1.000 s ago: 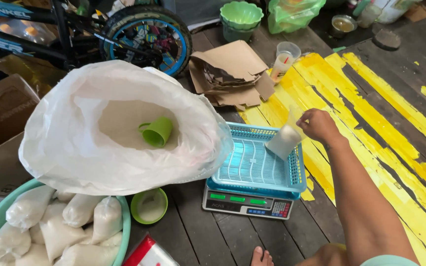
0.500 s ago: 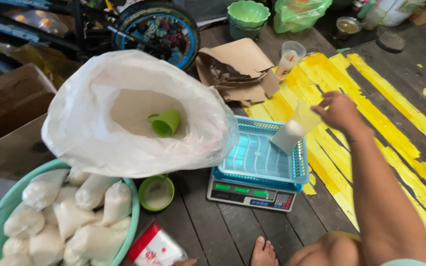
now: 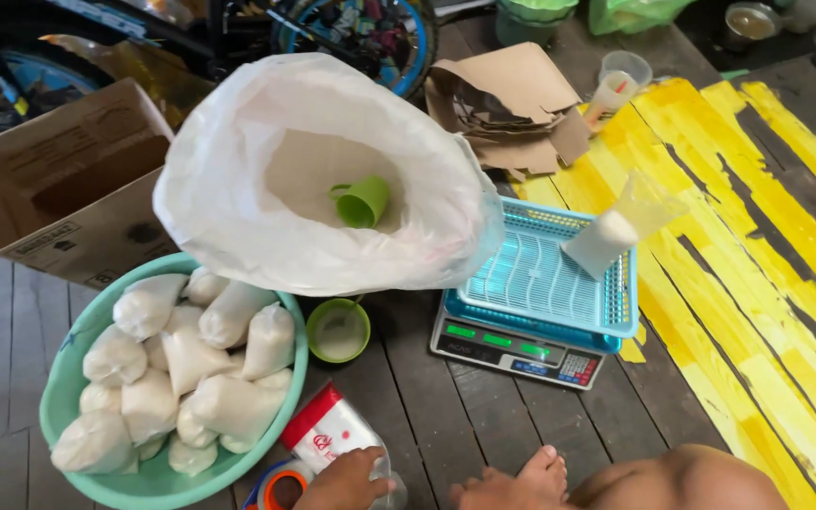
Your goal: Scooping sugar from a large sack into small plastic bags, weighing them on a digital scale, and tying them closed.
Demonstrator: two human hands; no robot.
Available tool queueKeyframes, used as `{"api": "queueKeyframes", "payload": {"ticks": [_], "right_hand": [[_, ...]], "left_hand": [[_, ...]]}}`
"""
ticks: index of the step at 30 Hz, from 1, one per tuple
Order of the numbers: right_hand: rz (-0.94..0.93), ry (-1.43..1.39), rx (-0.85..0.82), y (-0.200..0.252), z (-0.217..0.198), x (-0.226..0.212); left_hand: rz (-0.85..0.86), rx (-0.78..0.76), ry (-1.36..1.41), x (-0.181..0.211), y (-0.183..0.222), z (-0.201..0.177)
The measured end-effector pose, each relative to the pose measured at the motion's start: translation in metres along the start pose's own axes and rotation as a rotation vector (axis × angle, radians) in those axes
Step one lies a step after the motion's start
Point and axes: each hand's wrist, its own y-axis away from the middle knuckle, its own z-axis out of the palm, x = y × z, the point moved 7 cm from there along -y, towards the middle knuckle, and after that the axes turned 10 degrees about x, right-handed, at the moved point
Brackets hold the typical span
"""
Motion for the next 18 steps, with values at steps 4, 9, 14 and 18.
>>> {"api": "queueKeyframes", "payload": {"ticks": [4,9,14,18], "right_hand": [[-0.178,-0.175,-0.096,-0.004,0.042,-0.064],[-0.164,-0.170,-0.024,-0.017,0.055,-0.060],[-0.129,-0.138,-0.260,0.003,0.017,-0.047],[-0.104,-0.103,-0.295,0.000,0.006,-0.042]], "left_hand": [[0.153,0.139,0.013,-0.047,-0.053,0.049],[0.025,-0.039,0.037,-0.041,-0.040,0.048],[-0.005,-0.009,0.083,-0.030,-0.027,0.029],[-0.014,0.050,0.082,-0.040,-0.032,0.017]]}}
